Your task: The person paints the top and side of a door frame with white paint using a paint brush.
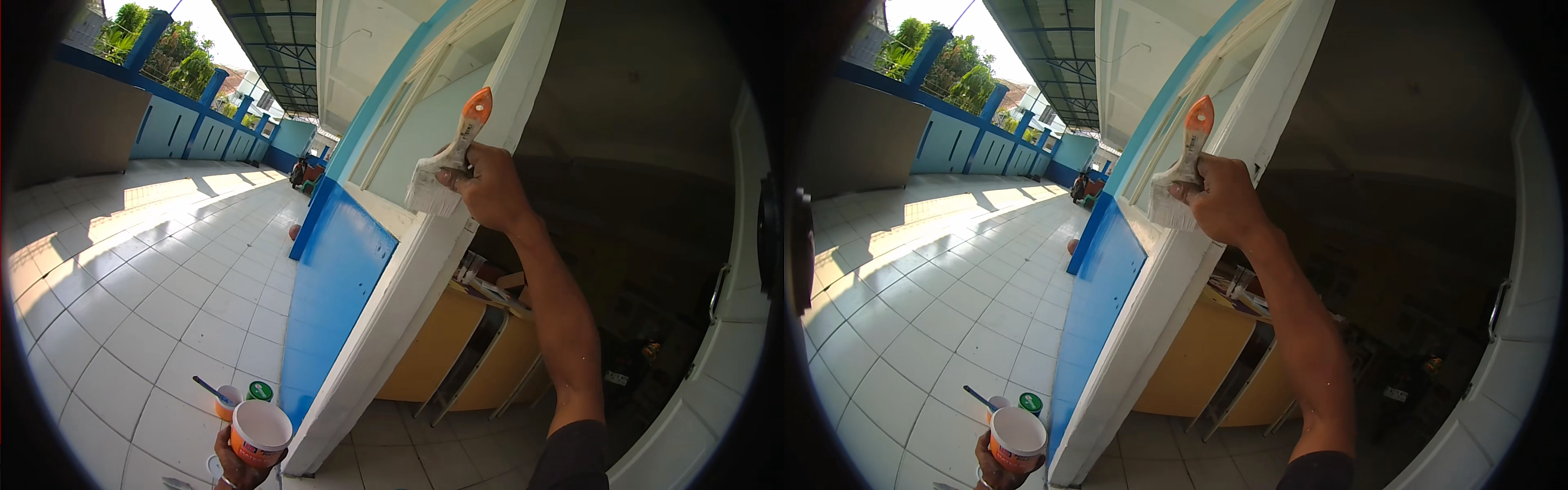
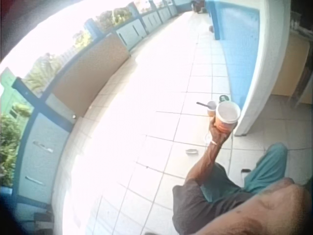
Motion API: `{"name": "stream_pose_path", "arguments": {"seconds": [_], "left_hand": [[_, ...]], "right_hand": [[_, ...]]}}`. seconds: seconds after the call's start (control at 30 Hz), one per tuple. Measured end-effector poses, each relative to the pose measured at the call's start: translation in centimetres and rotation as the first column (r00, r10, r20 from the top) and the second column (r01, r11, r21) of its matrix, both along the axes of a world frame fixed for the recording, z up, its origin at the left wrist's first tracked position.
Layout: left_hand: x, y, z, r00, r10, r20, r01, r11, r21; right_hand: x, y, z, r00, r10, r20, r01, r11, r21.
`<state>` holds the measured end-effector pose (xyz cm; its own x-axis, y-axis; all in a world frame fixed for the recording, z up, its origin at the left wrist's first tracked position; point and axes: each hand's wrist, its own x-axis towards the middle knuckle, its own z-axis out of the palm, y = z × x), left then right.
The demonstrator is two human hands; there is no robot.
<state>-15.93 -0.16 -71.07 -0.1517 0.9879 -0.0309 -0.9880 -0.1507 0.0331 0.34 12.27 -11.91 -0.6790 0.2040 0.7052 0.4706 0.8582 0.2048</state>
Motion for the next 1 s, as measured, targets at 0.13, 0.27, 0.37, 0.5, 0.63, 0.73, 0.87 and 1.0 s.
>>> {"name": "stream_pose_path", "arguments": {"seconds": [0.13, 0.27, 0.37, 0.5, 0.63, 0.73, 0.87, 1.0], "left_hand": [[0.1, 0.4, 0.3, 1.0, -0.023, 0.018, 0.023, 1.0, 0.015], [0.1, -0.1, 0.2, 0.998, -0.028, 0.06, 0.028, 1.0, 0.014], [-0.4, 0.1, 0.3, 0.998, -0.038, 0.04, 0.037, 0.999, 0.03], [-0.8, -0.4, -0.2, 0.999, -0.028, 0.023, 0.027, 0.998, 0.058], [-1.0, -0.6, 0.1, 0.983, 0.021, -0.181, -0.004, 0.996, 0.093], [-0.6, -1.0, 1.1, 0.985, 0.045, -0.167, -0.031, 0.996, 0.086], [-0.1, -2.3, 4.9, 0.996, 0.079, -0.05, -0.082, 0.994, -0.073], [0.3, -2.5, 4.9, 0.997, 0.068, -0.041, -0.064, 0.994, 0.093]], "right_hand": [[1.4, 1.4, 9.9, 0.926, 0.023, -0.376, 0.104, 0.944, 0.314], [2.8, 4.0, 11.6, 0.801, 0.272, -0.533, 0.063, 0.848, 0.527], [4.7, 6.6, 6.4, 0.843, 0.403, -0.357, -0.092, 0.76, 0.643], [6.1, 7.1, -9.0, 0.925, 0.36, -0.121, -0.187, 0.709, 0.68], [8.7, 4.8, -23.9, 0.97, 0.242, -0.004, -0.218, 0.879, 0.423], [10.6, 4.2, -28.7, 0.942, 0.336, -0.006, -0.33, 0.928, 0.171], [10.4, 4.4, -24.5, 0.934, 0.318, -0.165, -0.347, 0.916, -0.199], [10.4, 7.5, -15.9, 0.718, 0.429, -0.548, -0.437, 0.891, 0.124]]}}
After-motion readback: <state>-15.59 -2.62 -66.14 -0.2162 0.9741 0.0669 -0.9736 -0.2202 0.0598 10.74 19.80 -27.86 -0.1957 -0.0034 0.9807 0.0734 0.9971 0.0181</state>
